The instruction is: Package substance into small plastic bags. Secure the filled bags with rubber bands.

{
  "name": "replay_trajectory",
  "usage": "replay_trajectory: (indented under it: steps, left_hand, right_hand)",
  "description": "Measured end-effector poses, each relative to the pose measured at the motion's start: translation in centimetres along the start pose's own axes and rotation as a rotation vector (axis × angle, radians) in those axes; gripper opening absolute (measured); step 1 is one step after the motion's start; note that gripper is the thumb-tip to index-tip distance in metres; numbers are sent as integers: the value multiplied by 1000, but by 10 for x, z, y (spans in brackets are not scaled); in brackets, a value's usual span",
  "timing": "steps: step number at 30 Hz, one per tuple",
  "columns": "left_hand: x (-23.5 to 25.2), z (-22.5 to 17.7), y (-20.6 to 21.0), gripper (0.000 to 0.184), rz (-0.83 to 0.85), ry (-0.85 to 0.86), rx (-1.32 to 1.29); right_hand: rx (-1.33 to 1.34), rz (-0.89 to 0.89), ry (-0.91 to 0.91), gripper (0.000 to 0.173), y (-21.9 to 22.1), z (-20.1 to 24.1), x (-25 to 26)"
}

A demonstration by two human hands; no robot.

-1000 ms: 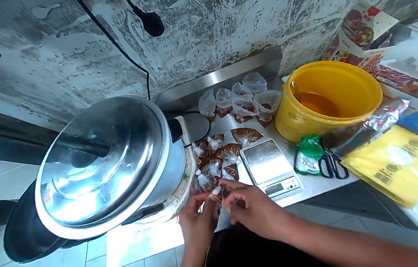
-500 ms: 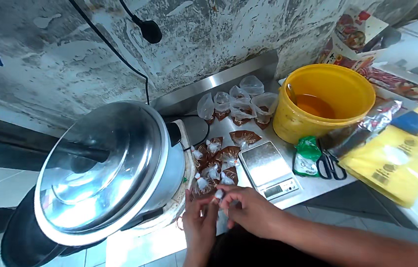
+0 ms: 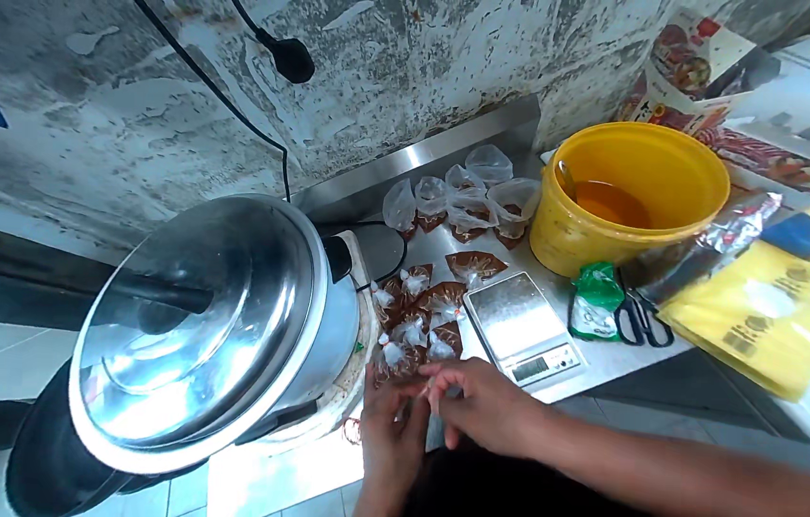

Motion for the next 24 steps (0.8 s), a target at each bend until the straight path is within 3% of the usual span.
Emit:
replay_trajectory:
  steps: [2,4,6,9,12,14,16,20,24]
  left_hand:
    - [2,6,-15,7,-159,-181,-161]
    - [2,20,-21,5,-290,-377,-500]
    - [-1,30,-12,4,-251,-488,-801]
    - [-4,27,4,5,-50,-425,-902]
    - [-2,1,14,6,187,-157,-418]
    - [-2,-8,19,6,212,-43,-216]
    - [-2,-4,13,6,139,-98,-311]
    - [-2,15,-2,9,-97,-322,-880]
    - [1,9,0,9,-61,-298,-957]
  right_hand:
    - [-48,-32,-41,17,3,1,-6]
    - [-59,-44,-52,15,1,-9,-6]
    - [-79,-56,-52,14,-8,-19,0]
    - [-7,-30,11,15,-21,-30,12]
    - [152,39,129,24,-18,-35,16]
    - [110,115,142,26,-10,-29,15]
    - [140,117,68,26,-11,-21,14]
    - [212,109,-212,19,-22,-9,6]
    - [7,89,-249,13,-14,-9,6]
Point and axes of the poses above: each hand's wrist, its own x-axis towards the middle knuckle, its own y-axis out of the palm, z = x × y, the point moved 10 cm from there along x, towards the middle knuckle, and after that the axes turned 11 degrees about -x, right-handed, at the moved point
